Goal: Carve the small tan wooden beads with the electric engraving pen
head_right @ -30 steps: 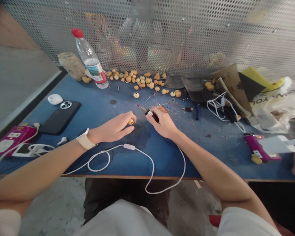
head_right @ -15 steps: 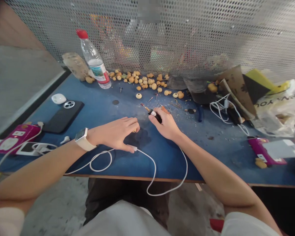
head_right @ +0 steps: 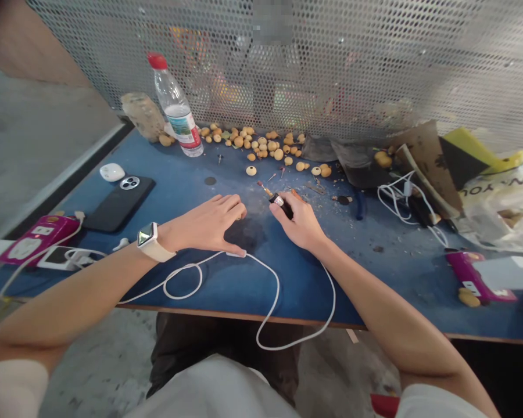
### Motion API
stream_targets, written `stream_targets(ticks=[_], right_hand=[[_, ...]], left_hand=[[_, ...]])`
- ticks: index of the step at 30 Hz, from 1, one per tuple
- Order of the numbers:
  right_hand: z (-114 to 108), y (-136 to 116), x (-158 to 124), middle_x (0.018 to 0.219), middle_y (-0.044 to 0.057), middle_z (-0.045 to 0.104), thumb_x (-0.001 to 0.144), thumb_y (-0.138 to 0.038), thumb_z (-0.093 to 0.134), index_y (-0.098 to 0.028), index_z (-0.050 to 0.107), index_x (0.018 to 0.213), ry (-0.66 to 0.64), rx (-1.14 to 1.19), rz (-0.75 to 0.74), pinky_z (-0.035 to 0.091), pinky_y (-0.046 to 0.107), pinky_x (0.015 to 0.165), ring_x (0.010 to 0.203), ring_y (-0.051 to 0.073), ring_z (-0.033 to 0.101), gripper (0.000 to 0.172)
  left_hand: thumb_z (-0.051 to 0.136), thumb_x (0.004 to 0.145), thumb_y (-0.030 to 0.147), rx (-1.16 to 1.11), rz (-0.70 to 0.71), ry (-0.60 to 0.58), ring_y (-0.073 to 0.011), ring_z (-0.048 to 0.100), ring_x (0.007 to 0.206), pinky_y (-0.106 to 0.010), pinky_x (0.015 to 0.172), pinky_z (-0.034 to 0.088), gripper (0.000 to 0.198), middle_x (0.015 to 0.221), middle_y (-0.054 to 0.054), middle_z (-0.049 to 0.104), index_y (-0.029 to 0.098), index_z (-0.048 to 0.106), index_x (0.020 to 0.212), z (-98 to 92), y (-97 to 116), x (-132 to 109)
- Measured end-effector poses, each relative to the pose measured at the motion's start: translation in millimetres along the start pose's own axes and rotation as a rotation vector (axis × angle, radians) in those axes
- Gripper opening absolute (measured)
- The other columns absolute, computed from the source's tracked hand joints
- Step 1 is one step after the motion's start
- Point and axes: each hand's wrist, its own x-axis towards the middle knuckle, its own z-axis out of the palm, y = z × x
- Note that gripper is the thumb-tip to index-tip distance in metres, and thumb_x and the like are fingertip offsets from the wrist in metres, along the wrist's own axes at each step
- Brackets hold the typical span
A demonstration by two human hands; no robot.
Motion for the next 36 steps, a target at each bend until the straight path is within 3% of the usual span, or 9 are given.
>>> stream_targets(ticks=[6, 11, 15, 19, 23, 29, 33, 36], right_hand=[[-2.2, 1.9, -1.8, 0.095, 0.006, 0.076, 0.119, -0.096, 0.054, -0.027, 0.080, 0.119, 0.005, -0.009, 0.016, 0.054, 0.042, 0.080, 0.080, 0.026, 0.065, 0.074], [-1.9, -0.7, -3.3, 0.101, 0.007, 0.079, 0.119, -0.086, 0.063, -0.026, 0.081, 0.126, -0.005, 0.001, 0.021, 0.055, 0.042, 0.083, 0.081, 0.026, 0.067, 0.063], [-0.3, 1.3, -2.4, 0.096, 0.006, 0.077, 0.118, -0.079, 0.067, -0.027, 0.078, 0.119, 0.018, -0.003, 0.017, 0.054, 0.042, 0.083, 0.081, 0.026, 0.067, 0.054], [-1.0, 6.0, 0.4, 0.094, 0.006, 0.079, 0.117, -0.076, 0.068, -0.028, 0.075, 0.112, 0.024, -0.026, 0.033, 0.054, 0.042, 0.080, 0.082, 0.028, 0.070, 0.048], [-1.3, 12.1, 3.8, 0.106, 0.011, 0.088, 0.116, -0.068, 0.072, -0.028, 0.079, 0.114, 0.020, -0.099, 0.030, 0.059, 0.045, 0.089, 0.095, 0.035, 0.082, 0.040], [3.6, 21.2, 7.1, 0.128, 0.016, 0.095, 0.111, -0.057, 0.079, -0.029, 0.090, 0.125, 0.010, -0.235, -0.013, 0.065, 0.057, 0.102, 0.113, 0.044, 0.087, 0.033], [3.3, 20.9, 8.3, 0.126, 0.016, 0.095, 0.110, -0.055, 0.080, -0.028, 0.091, 0.122, 0.008, -0.227, -0.029, 0.066, 0.059, 0.105, 0.117, 0.044, 0.087, 0.031], [2.5, 18.9, 8.6, 0.120, 0.015, 0.094, 0.110, -0.056, 0.080, -0.028, 0.090, 0.117, -0.002, -0.208, -0.018, 0.066, 0.057, 0.102, 0.113, 0.044, 0.087, 0.031]], left_hand=[[0.089, 0.104, 0.089, 0.041, -0.043, 0.038, -0.0397, 0.074, 0.118, -0.049, 0.110, 0.054, 0.078, 0.136, -0.020, 0.076, 0.018, 0.070, 0.130, -8.8, -6.6, -1.3], [0.093, 0.109, 0.070, -0.023, 0.085, -0.054, -0.0308, 0.075, 0.103, -0.043, 0.101, 0.055, 0.055, 0.124, -0.012, 0.080, 0.020, 0.074, 0.123, -12.8, -0.1, 0.5], [0.083, 0.122, 0.053, 0.045, 0.178, -0.156, -0.0272, 0.076, 0.096, -0.042, 0.092, 0.052, 0.034, 0.114, -0.009, 0.083, 0.022, 0.080, 0.110, -10.0, 6.2, 1.0], [0.069, 0.131, 0.038, 0.147, 0.158, -0.115, -0.0264, 0.079, 0.101, -0.041, 0.087, 0.050, 0.035, 0.110, -0.009, 0.086, 0.022, 0.084, 0.104, -7.9, 9.5, 6.7], [0.072, 0.129, 0.037, 0.221, 0.116, -0.118, -0.0283, 0.079, 0.106, -0.042, 0.087, 0.050, 0.032, 0.109, -0.010, 0.086, 0.021, 0.086, 0.104, -11.1, 12.3, 12.4], [0.064, 0.129, 0.040, 0.046, 0.034, -0.122, -0.0256, 0.072, 0.093, -0.040, 0.084, 0.049, 0.038, 0.104, -0.009, 0.080, 0.022, 0.085, 0.103, -23.1, 2.7, 3.4], [0.064, 0.128, 0.043, -0.010, -0.023, -0.144, -0.0249, 0.071, 0.091, -0.038, 0.082, 0.046, 0.035, 0.108, -0.010, 0.078, 0.022, 0.084, 0.109, -24.4, -2.0, 0.7], [0.072, 0.125, 0.059, 0.056, -0.117, -0.136, -0.0290, 0.074, 0.097, -0.039, 0.087, 0.049, 0.043, 0.119, -0.015, 0.080, 0.019, 0.084, 0.122, -20.9, -3.6, -0.2]])
